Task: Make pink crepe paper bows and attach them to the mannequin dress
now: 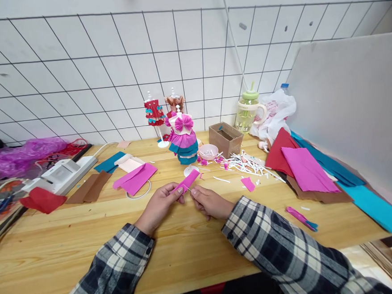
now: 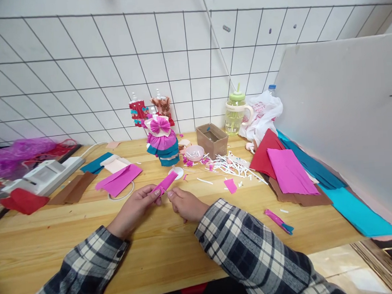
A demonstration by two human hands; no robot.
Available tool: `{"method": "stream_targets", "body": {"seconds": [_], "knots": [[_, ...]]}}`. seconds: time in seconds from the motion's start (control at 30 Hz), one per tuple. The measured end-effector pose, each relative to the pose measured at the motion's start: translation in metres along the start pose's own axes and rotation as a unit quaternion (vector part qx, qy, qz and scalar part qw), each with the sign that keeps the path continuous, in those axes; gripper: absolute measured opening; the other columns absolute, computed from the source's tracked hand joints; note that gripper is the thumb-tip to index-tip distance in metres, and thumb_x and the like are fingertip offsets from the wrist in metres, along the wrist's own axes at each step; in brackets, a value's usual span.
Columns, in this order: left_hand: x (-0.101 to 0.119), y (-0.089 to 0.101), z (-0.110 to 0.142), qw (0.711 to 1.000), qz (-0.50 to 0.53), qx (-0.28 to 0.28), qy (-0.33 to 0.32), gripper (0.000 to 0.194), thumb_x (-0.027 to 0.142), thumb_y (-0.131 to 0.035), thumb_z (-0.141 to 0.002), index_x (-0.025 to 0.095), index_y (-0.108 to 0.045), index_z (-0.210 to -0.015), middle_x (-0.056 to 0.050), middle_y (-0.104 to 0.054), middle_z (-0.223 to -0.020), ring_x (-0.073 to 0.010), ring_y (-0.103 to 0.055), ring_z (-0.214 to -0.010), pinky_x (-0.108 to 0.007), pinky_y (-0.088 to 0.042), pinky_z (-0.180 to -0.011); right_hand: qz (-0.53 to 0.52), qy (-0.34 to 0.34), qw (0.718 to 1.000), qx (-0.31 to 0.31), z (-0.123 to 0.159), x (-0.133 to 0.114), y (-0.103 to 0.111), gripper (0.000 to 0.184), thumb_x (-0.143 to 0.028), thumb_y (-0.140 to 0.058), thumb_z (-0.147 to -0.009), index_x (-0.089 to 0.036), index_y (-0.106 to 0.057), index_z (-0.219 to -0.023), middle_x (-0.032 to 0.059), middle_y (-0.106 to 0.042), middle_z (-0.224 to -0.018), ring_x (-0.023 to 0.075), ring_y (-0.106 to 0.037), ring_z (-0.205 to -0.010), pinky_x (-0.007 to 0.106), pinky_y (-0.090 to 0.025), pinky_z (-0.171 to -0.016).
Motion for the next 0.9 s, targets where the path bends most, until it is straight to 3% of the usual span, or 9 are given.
{"method": "stream_targets", "body": {"seconds": [0.23, 0.53, 0.67, 0.8, 0.9], "knots": [[-0.005, -0.012, 0.001, 0.999, 0.007, -0.053, 0.009, 0.032, 0.047, -0.06, -0.083, 0.017, -0.06, -0.073, -0.001, -0.06, -0.066, -0.0143, -0.053, -0.066, -0.027, -0.042, -0.07, 0.012, 0.007, 1.0, 0.007, -0.001, 0.001, -0.001, 0.044, -0.067, -0.036, -0.088, -0.024, -0.041, -0.086, -0.0061, -0.04, -0.061, 0.0087, -0.036, -0.041, 0.023, -0.041, -0.034], [-0.009, -0.012, 0.0, 0.998, -0.015, -0.054, 0.002, 0.035, 0.05, -0.058, -0.083, 0.016, -0.061, -0.072, -0.002, -0.062, -0.066, -0.0148, -0.055, -0.066, -0.027, -0.043, -0.07, 0.024, 0.026, 0.999, 0.012, -0.001, -0.001, -0.001, 0.046, -0.07, -0.037, -0.086, -0.025, -0.039, -0.081, -0.0045, -0.041, -0.063, 0.0095, -0.039, -0.043, 0.025, -0.041, -0.035], [-0.009, -0.012, -0.001, 0.998, -0.035, -0.052, 0.004, 0.035, 0.05, -0.058, -0.083, 0.016, -0.063, -0.074, -0.001, -0.061, -0.066, -0.0146, -0.055, -0.065, -0.026, -0.042, -0.068, 0.039, 0.027, 0.999, 0.022, -0.003, 0.0, 0.002, 0.043, -0.066, -0.037, -0.088, -0.024, -0.045, -0.09, -0.0053, -0.041, -0.062, 0.0097, -0.039, -0.041, 0.025, -0.039, -0.034], [-0.008, 0.003, -0.003, 0.999, -0.043, 0.012, 0.007, 0.034, 0.049, -0.064, -0.078, 0.016, -0.063, -0.086, -0.003, -0.065, -0.078, -0.0171, -0.058, -0.074, -0.028, -0.044, -0.071, 0.123, 0.008, 0.992, -0.003, -0.001, -0.003, 0.019, 0.044, -0.061, -0.04, -0.089, -0.021, -0.056, -0.098, -0.0044, -0.044, -0.061, 0.011, -0.042, -0.045, 0.024, -0.036, -0.039], [-0.007, 0.02, -0.004, 0.995, -0.041, 0.088, 0.001, 0.037, 0.044, -0.073, -0.069, 0.017, -0.059, -0.092, -0.003, -0.065, -0.091, -0.019, -0.06, -0.085, -0.029, -0.045, -0.077, 0.219, 0.03, 0.971, -0.086, 0.005, -0.009, 0.03, 0.037, -0.055, -0.058, -0.081, -0.019, -0.065, -0.08, -0.003, -0.052, -0.061, 0.0113, -0.046, -0.054, 0.023, -0.037, -0.05]]}}
Point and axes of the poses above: each hand's wrist, its own z-axis away from the middle knuckle, its own y-axis out of the back of the hand, x = y × z, the point moved 7 cm from there along -z, towards the middle knuckle
